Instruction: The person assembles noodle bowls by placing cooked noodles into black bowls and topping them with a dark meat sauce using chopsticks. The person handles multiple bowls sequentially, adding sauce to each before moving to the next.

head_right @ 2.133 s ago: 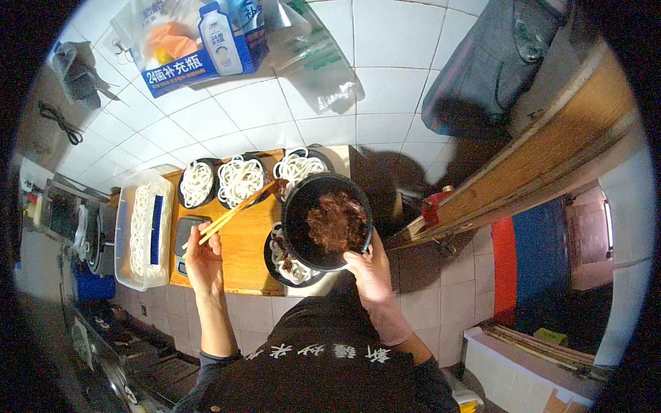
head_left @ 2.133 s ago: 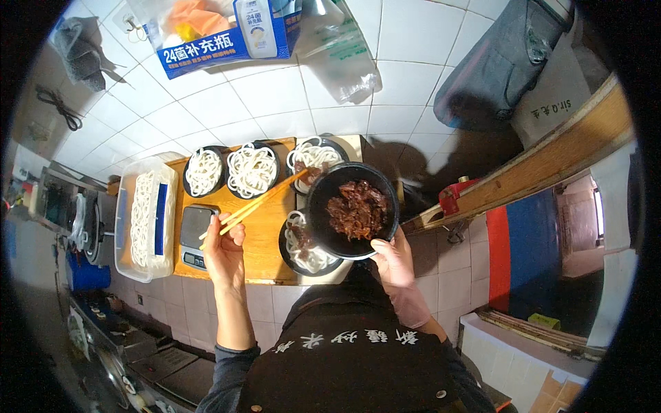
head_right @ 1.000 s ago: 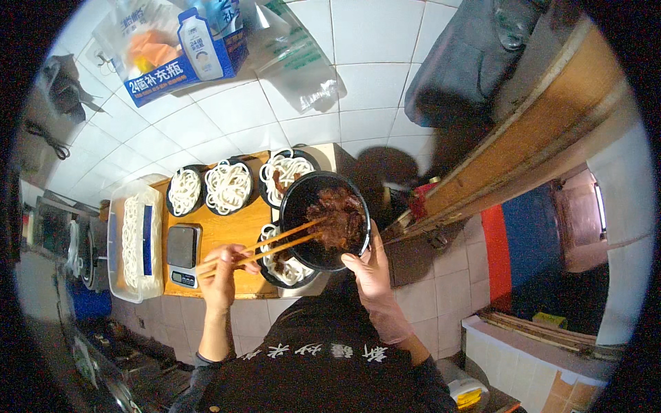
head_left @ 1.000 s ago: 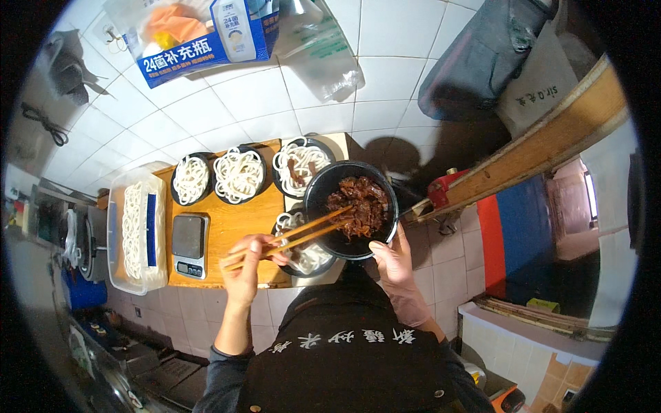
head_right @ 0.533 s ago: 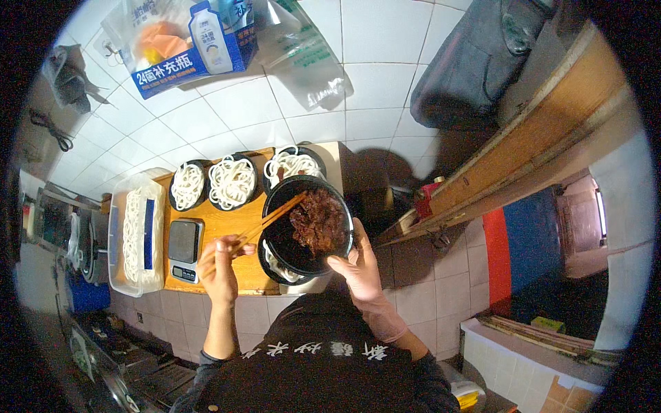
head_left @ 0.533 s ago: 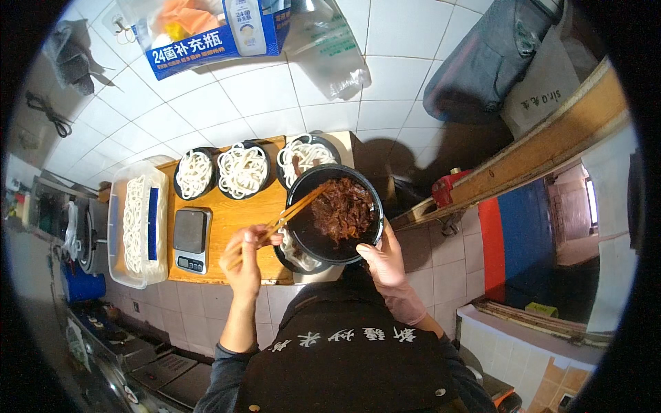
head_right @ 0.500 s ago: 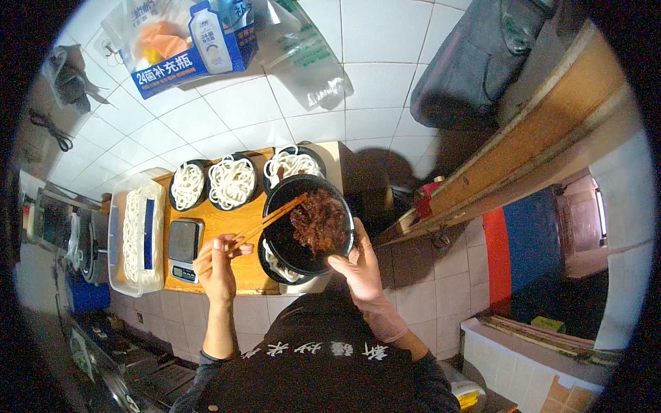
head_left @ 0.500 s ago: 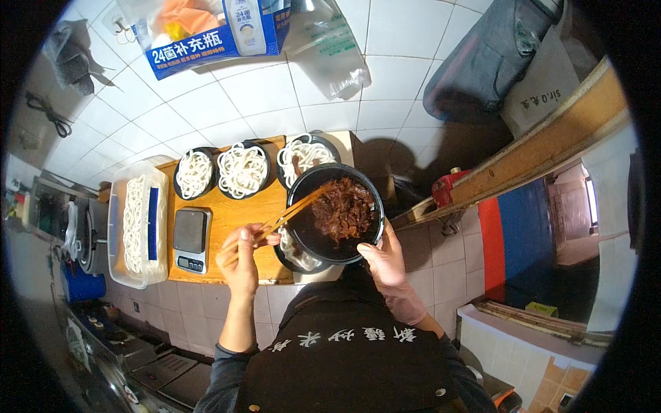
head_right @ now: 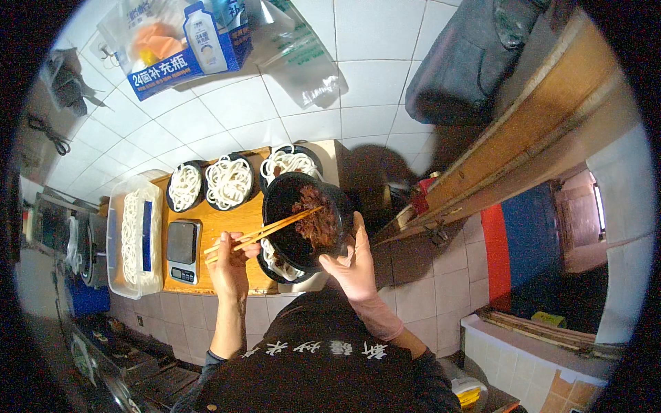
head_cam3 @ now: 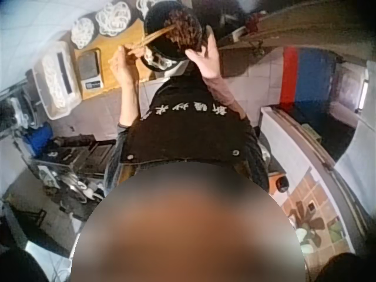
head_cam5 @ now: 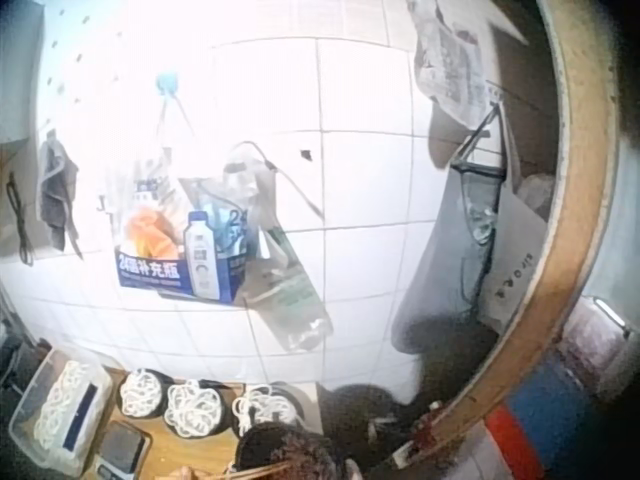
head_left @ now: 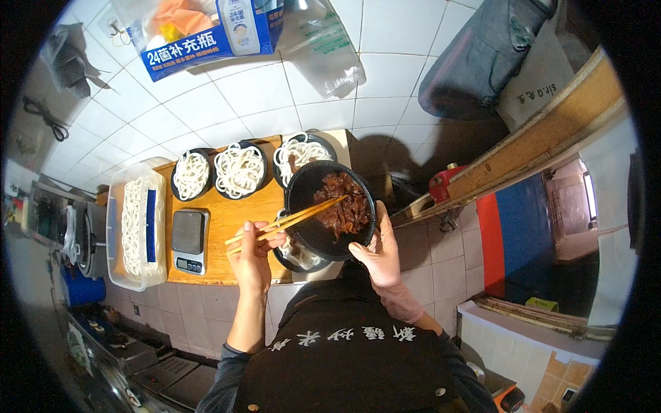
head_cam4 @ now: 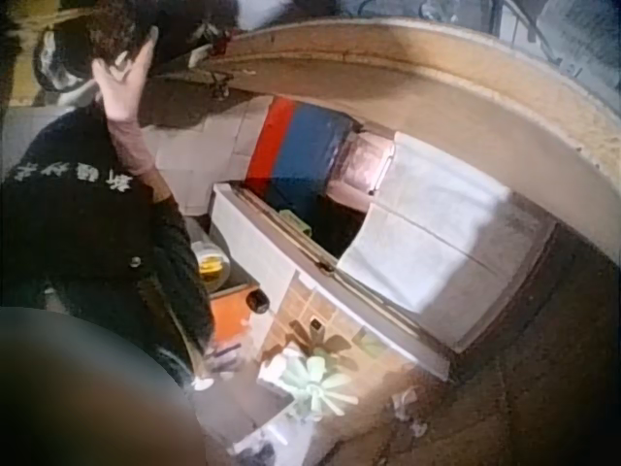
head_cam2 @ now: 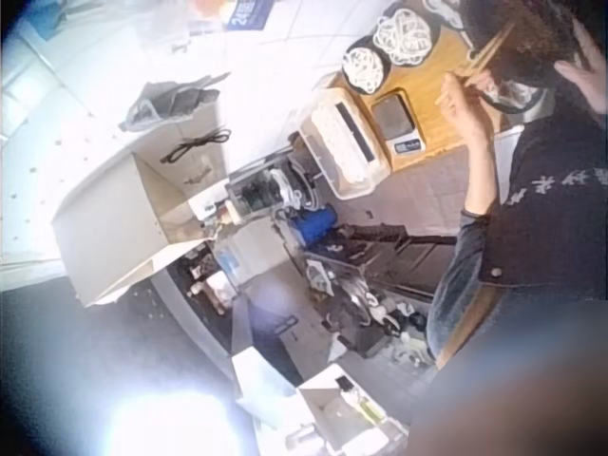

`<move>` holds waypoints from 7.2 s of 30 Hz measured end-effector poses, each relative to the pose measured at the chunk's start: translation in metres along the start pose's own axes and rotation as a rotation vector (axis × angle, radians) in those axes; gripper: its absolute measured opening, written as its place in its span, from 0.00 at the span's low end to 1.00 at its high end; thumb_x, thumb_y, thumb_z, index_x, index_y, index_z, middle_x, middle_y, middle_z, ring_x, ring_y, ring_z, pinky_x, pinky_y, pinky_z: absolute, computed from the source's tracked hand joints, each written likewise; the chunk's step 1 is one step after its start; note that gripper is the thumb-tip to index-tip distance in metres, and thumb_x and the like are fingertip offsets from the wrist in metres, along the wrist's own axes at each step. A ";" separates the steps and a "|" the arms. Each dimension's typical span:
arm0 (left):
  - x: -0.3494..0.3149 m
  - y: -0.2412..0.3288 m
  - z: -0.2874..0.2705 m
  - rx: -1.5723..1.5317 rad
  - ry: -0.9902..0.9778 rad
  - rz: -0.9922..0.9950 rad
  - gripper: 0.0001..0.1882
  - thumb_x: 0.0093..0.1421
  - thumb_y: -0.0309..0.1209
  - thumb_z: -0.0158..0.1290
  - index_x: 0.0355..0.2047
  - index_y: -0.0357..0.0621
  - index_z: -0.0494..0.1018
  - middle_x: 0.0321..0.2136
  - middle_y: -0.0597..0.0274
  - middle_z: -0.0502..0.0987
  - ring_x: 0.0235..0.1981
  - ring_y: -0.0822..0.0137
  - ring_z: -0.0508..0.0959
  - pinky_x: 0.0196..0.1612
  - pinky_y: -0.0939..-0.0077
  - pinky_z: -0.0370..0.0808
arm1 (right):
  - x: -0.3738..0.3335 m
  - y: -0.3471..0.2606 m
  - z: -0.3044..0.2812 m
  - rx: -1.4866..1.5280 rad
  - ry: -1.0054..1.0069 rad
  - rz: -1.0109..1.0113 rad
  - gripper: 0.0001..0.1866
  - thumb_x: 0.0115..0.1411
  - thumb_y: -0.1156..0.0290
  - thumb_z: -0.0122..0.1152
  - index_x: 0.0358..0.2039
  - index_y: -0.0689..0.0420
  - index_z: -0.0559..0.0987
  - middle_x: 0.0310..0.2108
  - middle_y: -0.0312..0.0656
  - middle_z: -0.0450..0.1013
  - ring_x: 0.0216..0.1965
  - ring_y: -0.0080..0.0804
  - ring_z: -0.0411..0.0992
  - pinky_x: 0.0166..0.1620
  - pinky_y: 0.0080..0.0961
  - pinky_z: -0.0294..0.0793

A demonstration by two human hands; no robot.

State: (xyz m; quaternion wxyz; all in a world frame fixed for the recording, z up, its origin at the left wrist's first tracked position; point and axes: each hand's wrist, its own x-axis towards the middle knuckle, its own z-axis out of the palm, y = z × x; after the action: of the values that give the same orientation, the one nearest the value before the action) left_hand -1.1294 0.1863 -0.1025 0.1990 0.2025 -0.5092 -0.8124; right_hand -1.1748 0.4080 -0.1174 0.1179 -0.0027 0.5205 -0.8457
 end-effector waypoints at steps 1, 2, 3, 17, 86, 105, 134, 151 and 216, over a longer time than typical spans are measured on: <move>0.002 -0.001 -0.003 -0.048 0.022 -0.050 0.18 0.70 0.38 0.45 0.39 0.31 0.72 0.29 0.48 0.79 0.28 0.58 0.83 0.34 0.69 0.82 | 0.001 0.000 -0.001 0.017 -0.010 -0.010 0.51 0.48 0.94 0.57 0.70 0.57 0.46 0.67 0.40 0.52 0.66 0.30 0.54 0.64 0.27 0.60; 0.004 -0.001 -0.005 -0.095 0.044 -0.100 0.17 0.70 0.38 0.45 0.39 0.32 0.72 0.29 0.48 0.79 0.28 0.58 0.83 0.34 0.69 0.82 | 0.001 0.001 -0.002 0.034 -0.019 -0.021 0.50 0.49 0.94 0.57 0.70 0.57 0.47 0.66 0.40 0.54 0.66 0.31 0.55 0.64 0.28 0.61; 0.007 -0.001 -0.007 -0.142 0.066 -0.150 0.17 0.69 0.38 0.46 0.39 0.33 0.72 0.29 0.48 0.79 0.28 0.58 0.83 0.34 0.70 0.82 | 0.002 0.002 -0.004 0.051 -0.029 -0.031 0.50 0.49 0.94 0.57 0.70 0.57 0.48 0.66 0.40 0.56 0.65 0.31 0.56 0.64 0.29 0.61; 0.017 0.032 -0.009 -0.245 0.089 -0.110 0.14 0.68 0.35 0.48 0.37 0.34 0.73 0.28 0.57 0.78 0.25 0.69 0.81 0.32 0.81 0.83 | 0.008 0.010 -0.021 0.192 0.096 0.102 0.47 0.53 0.91 0.58 0.69 0.60 0.46 0.61 0.44 0.62 0.59 0.31 0.64 0.59 0.28 0.68; 0.024 0.037 -0.019 -0.139 0.103 -0.073 0.13 0.68 0.34 0.47 0.40 0.35 0.73 0.32 0.55 0.78 0.28 0.67 0.82 0.32 0.78 0.82 | 0.016 0.025 -0.036 0.228 0.125 0.028 0.45 0.54 0.91 0.56 0.69 0.56 0.51 0.57 0.40 0.66 0.55 0.29 0.68 0.55 0.26 0.71; 0.117 -0.023 -0.032 0.235 -0.017 0.077 0.18 0.69 0.37 0.46 0.44 0.29 0.72 0.37 0.48 0.79 0.32 0.62 0.82 0.38 0.73 0.81 | -0.004 0.014 -0.063 0.163 0.306 0.019 0.38 0.58 0.88 0.54 0.68 0.54 0.56 0.53 0.37 0.68 0.49 0.26 0.71 0.52 0.24 0.73; 0.002 0.029 0.007 0.562 -0.278 0.205 0.15 0.69 0.31 0.46 0.44 0.27 0.74 0.31 0.49 0.80 0.26 0.63 0.81 0.31 0.73 0.78 | 0.011 0.007 -0.028 0.117 -0.111 -0.009 0.54 0.44 0.94 0.53 0.71 0.53 0.45 0.67 0.38 0.54 0.66 0.32 0.55 0.66 0.31 0.55; 0.009 0.059 0.006 0.403 -0.335 0.166 0.18 0.71 0.32 0.42 0.41 0.25 0.73 0.30 0.48 0.79 0.27 0.63 0.81 0.31 0.73 0.79 | 0.016 -0.010 -0.016 0.123 -0.056 0.127 0.46 0.52 0.92 0.54 0.70 0.54 0.51 0.62 0.41 0.62 0.60 0.31 0.64 0.61 0.28 0.66; -0.004 0.019 0.004 0.070 0.026 0.028 0.20 0.70 0.41 0.45 0.34 0.33 0.74 0.25 0.51 0.78 0.22 0.60 0.81 0.26 0.72 0.80 | 0.003 0.005 -0.006 0.224 -0.046 0.119 0.51 0.50 0.89 0.61 0.70 0.56 0.47 0.65 0.42 0.57 0.63 0.32 0.59 0.65 0.31 0.60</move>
State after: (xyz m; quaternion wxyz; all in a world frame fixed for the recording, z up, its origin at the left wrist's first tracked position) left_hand -1.1260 0.1837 -0.0832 0.2098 0.2129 -0.5375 -0.7885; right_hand -1.1773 0.4107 -0.1250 0.1793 0.0219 0.4192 -0.8897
